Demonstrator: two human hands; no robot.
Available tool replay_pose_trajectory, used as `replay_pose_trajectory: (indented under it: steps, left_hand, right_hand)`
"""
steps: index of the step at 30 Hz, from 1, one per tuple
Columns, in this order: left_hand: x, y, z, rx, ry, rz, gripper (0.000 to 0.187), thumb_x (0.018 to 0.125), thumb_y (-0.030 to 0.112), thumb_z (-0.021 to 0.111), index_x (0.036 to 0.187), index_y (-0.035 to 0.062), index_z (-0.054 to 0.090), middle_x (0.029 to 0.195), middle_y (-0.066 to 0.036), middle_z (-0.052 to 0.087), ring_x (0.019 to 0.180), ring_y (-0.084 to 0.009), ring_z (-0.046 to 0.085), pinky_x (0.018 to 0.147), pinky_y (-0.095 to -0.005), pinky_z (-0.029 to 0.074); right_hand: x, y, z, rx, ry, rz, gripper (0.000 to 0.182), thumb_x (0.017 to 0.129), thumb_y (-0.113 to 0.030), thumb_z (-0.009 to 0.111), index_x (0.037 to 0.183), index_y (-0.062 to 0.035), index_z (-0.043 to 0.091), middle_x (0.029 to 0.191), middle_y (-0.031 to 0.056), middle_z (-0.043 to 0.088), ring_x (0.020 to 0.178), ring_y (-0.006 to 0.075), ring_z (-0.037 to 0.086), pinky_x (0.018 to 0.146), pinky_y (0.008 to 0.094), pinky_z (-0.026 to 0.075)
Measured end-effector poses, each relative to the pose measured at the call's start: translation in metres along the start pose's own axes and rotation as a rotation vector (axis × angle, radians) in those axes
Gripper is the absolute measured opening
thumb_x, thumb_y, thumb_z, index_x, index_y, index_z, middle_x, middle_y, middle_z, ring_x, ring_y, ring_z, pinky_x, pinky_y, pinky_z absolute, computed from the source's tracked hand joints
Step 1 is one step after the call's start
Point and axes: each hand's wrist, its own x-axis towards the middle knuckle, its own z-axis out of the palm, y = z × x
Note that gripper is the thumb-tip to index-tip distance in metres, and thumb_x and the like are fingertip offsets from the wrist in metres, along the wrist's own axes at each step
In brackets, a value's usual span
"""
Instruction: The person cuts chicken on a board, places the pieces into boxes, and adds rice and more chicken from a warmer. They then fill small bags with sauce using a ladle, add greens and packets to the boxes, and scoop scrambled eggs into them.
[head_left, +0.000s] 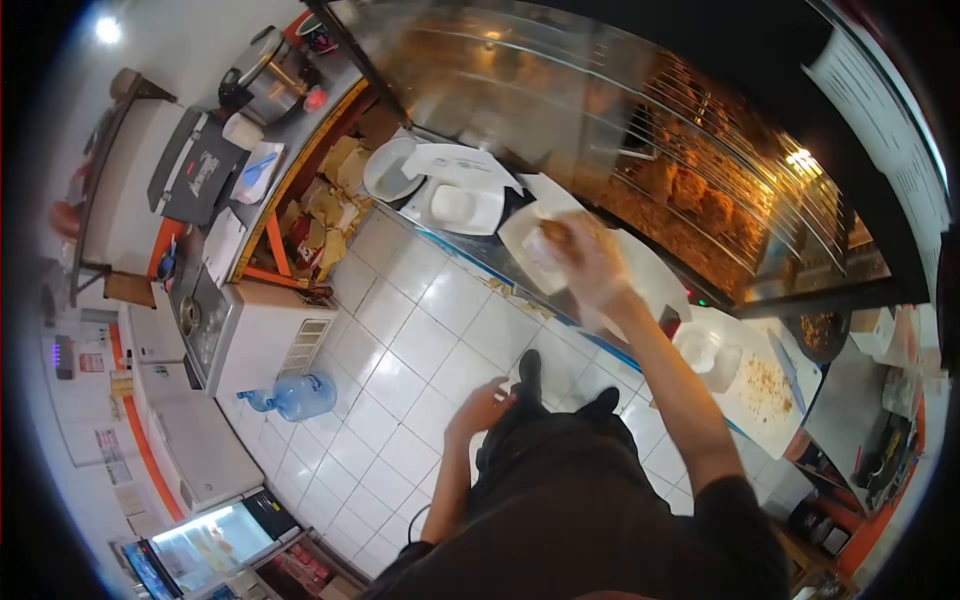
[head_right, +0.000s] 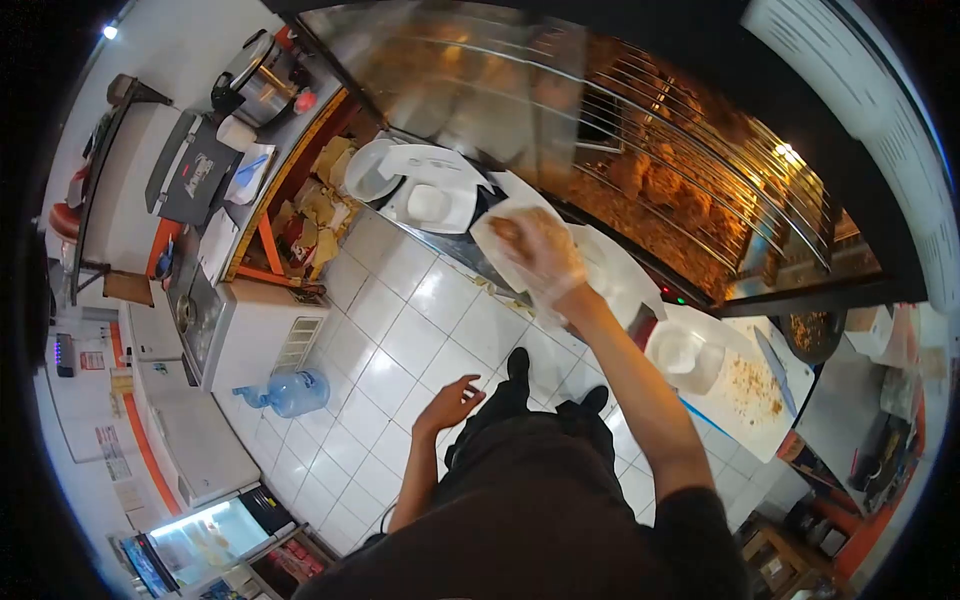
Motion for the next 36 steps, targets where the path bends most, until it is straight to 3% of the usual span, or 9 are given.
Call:
replay_pose_trajectory:
  steps: [8,12,16,21,22,25,27,29,36]
  left_hand:
    - [-0.096,-0.148,-0.015,-0.204,0.345,-0.299,0.049,0.094,0.024,0.065,0.136,0.0026,0.051,0.102,-0.015,0.071,0.093,-0.0231,0.070,0.081,-0.0346,0.055]
    - [-0.117,-0.229,-0.013,-0.258,0.378,-0.434,0.047,0.095,0.025,0.064,0.134,0.0015,0.052,0.096,-0.016,0.072,0.082,-0.0219,0.071,0.070,-0.0344,0.055]
    - [-0.067,-0.305,0.013,-0.588,0.265,-0.554,0.048,0.093,0.026,0.066,0.131,0.0004,0.052,0.096,-0.017,0.071,0.074,-0.0198,0.068,0.059,-0.0318,0.053]
    - [0.011,-0.346,0.059,-0.652,-0.016,-0.418,0.040,0.094,0.015,0.063,0.129,-0.0017,0.054,0.087,-0.014,0.071,0.072,-0.0165,0.066,0.060,-0.0311,0.052]
    - [0.020,-0.353,0.062,-0.671,-0.060,-0.339,0.038,0.094,0.013,0.062,0.127,-0.0033,0.055,0.085,-0.012,0.071,0.072,-0.0156,0.065,0.060,-0.0308,0.052]
    - [0.059,-0.330,0.050,-0.406,-0.190,-0.247,0.036,0.093,0.008,0.060,0.127,-0.0047,0.055,0.086,-0.010,0.070,0.073,-0.0150,0.066,0.061,-0.0299,0.052]
    - [0.068,-0.259,0.022,-0.281,-0.194,-0.275,0.038,0.093,0.005,0.057,0.130,-0.0010,0.052,0.093,-0.011,0.070,0.076,-0.0167,0.067,0.061,-0.0297,0.052]
    - [0.076,-0.255,0.012,-0.504,-0.164,-0.373,0.039,0.096,0.012,0.056,0.133,0.0023,0.051,0.100,-0.012,0.071,0.082,-0.0183,0.069,0.066,-0.0309,0.054]
    - [0.067,-0.268,-0.027,-0.544,0.042,-0.391,0.036,0.099,0.019,0.056,0.132,0.0053,0.052,0.104,-0.014,0.071,0.088,-0.0203,0.069,0.072,-0.0318,0.054]
  right_hand:
    - [0.138,0.099,0.197,-0.614,-0.761,-0.100,0.023,0.089,-0.019,0.060,0.107,-0.0087,0.070,0.113,0.0088,0.067,0.109,0.0287,0.061,0.090,0.0388,0.049]
    - [0.112,0.073,0.202,-0.730,-0.529,-0.045,0.025,0.087,-0.021,0.061,0.107,-0.0088,0.070,0.116,0.0091,0.066,0.110,0.0286,0.061,0.089,0.0423,0.050]
    - [0.090,0.011,0.109,-0.344,-0.446,-0.032,0.028,0.090,-0.024,0.061,0.112,-0.0073,0.066,0.119,0.0137,0.061,0.115,0.0346,0.056,0.096,0.0471,0.046]
    - [0.029,-0.013,-0.054,-0.772,0.282,0.093,0.034,0.097,-0.028,0.051,0.127,-0.0128,0.058,0.125,0.0149,0.060,0.111,0.0346,0.062,0.087,0.0472,0.053]
    - [0.036,-0.040,-0.070,-0.822,0.262,0.501,0.039,0.098,-0.030,0.052,0.132,-0.0107,0.053,0.125,0.0146,0.060,0.109,0.0350,0.062,0.084,0.0473,0.053]
    - [0.038,0.013,-0.105,-1.208,0.454,0.205,0.045,0.097,-0.032,0.057,0.132,-0.0034,0.052,0.122,0.0179,0.060,0.100,0.0359,0.065,0.083,0.0464,0.053]
    - [0.062,0.035,-0.123,-0.934,0.363,0.401,0.063,0.097,-0.049,0.052,0.138,-0.0025,0.047,0.131,0.0228,0.057,0.121,0.0436,0.053,0.100,0.0486,0.045]
    - [0.100,0.083,-0.143,-0.733,-0.005,0.716,0.062,0.104,-0.052,0.028,0.158,-0.0249,0.015,0.165,0.0151,0.005,0.151,0.0404,0.003,0.116,0.0672,0.010]
    - [0.137,0.102,-0.142,-0.990,-0.065,0.565,0.061,0.099,-0.050,0.042,0.148,-0.0162,0.030,0.150,0.0173,0.027,0.138,0.0404,0.025,0.109,0.0587,0.026]
